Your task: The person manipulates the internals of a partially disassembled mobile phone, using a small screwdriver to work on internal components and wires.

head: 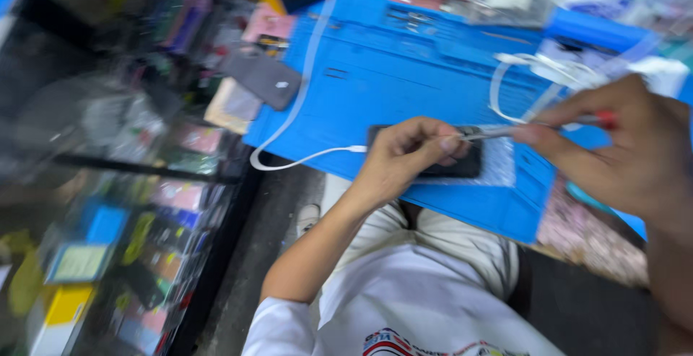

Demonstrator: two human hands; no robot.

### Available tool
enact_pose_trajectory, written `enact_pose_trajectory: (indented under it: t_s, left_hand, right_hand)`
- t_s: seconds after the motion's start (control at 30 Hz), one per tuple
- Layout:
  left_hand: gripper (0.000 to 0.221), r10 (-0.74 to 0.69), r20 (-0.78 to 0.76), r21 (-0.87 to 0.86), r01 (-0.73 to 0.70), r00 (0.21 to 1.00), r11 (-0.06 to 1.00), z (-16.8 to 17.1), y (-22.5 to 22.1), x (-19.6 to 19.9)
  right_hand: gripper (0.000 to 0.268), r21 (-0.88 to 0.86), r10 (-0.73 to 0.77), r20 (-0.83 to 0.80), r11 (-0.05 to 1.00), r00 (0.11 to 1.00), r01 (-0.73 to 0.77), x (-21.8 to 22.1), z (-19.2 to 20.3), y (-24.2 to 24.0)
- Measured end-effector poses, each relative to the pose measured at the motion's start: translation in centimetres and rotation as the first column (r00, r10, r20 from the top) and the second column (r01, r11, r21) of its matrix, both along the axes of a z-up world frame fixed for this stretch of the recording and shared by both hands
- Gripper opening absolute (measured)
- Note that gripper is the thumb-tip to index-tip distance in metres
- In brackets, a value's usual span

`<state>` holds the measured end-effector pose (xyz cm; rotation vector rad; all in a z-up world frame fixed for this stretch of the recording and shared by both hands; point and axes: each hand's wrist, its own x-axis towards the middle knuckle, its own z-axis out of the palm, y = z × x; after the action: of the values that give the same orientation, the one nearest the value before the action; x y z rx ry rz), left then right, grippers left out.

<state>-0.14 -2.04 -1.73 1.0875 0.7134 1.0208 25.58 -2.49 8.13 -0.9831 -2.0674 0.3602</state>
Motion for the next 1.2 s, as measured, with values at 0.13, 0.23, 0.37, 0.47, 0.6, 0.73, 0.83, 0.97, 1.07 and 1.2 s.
enact_pose_trajectory:
  t_s: [0.13, 0.23, 0.37, 0.47, 0.6, 0.73, 0.83, 0.97, 1.07, 1.2]
  left_hand:
    - [0.019, 0.384, -0.417, 0.626, -0.046, 0.824, 0.778, 0.7, -2.0, 1.1]
    - [0.030, 0.436, -0.555, 0.627, 0.012, 0.708, 0.779, 1.0, -3.3, 2.5]
    - [0.033, 0.451, -0.634, 0.620, 0.065, 0.629, 0.782, 0.7, -3.8, 3.0]
    - [0.032, 0.449, -0.658, 0.611, 0.080, 0.605, 0.788, 0.4, -4.0, 3.2]
    - [0.031, 0.445, -0.665, 0.616, 0.104, 0.600, 0.781, 0.3, -4.0, 3.0]
    - [0.031, 0.445, -0.661, 0.619, 0.102, 0.604, 0.779, 0.2, -4.2, 2.9]
    - [0.032, 0.428, -0.666, 0.606, 0.108, 0.611, 0.788, 0.3, -4.0, 2.7]
    - [0.033, 0.422, -0.668, 0.605, 0.116, 0.613, 0.788, 0.4, -4.1, 2.6]
    - [0.034, 0.415, -0.667, 0.602, 0.120, 0.619, 0.790, 0.5, -4.1, 2.6]
    - [0.035, 0.415, -0.670, 0.608, 0.135, 0.616, 0.782, 0.4, -4.1, 2.5]
  right_hand:
    - [0.036, -0.181, -0.008, 0.347, 0.980, 0.938, 0.076, -1.0, 1.9, 0.2]
    - [0.030, -0.293, 0.036, 0.432, 0.951, 0.901, 0.102, -2.2, 2.5, 0.6]
    - [0.029, -0.352, 0.101, 0.437, 0.934, 0.894, 0.067, -3.1, 2.5, 0.8]
    - [0.026, -0.378, 0.132, 0.450, 0.924, 0.883, 0.054, -3.3, 2.3, 0.9]
    - [0.025, -0.333, 0.146, 0.441, 0.943, 0.886, 0.010, -3.3, 2.2, 0.8]
    - [0.026, -0.390, 0.150, 0.473, 0.919, 0.868, 0.053, -3.2, 2.1, 0.8]
    - [0.026, -0.373, 0.149, 0.485, 0.927, 0.862, 0.050, -3.3, 2.0, 0.9]
    - [0.028, -0.382, 0.151, 0.493, 0.922, 0.857, 0.058, -3.3, 2.2, 0.9]
    - [0.028, -0.404, 0.155, 0.499, 0.912, 0.853, 0.071, -3.4, 2.2, 0.9]
    - [0.028, -0.394, 0.165, 0.511, 0.917, 0.844, 0.059, -3.3, 2.1, 0.8]
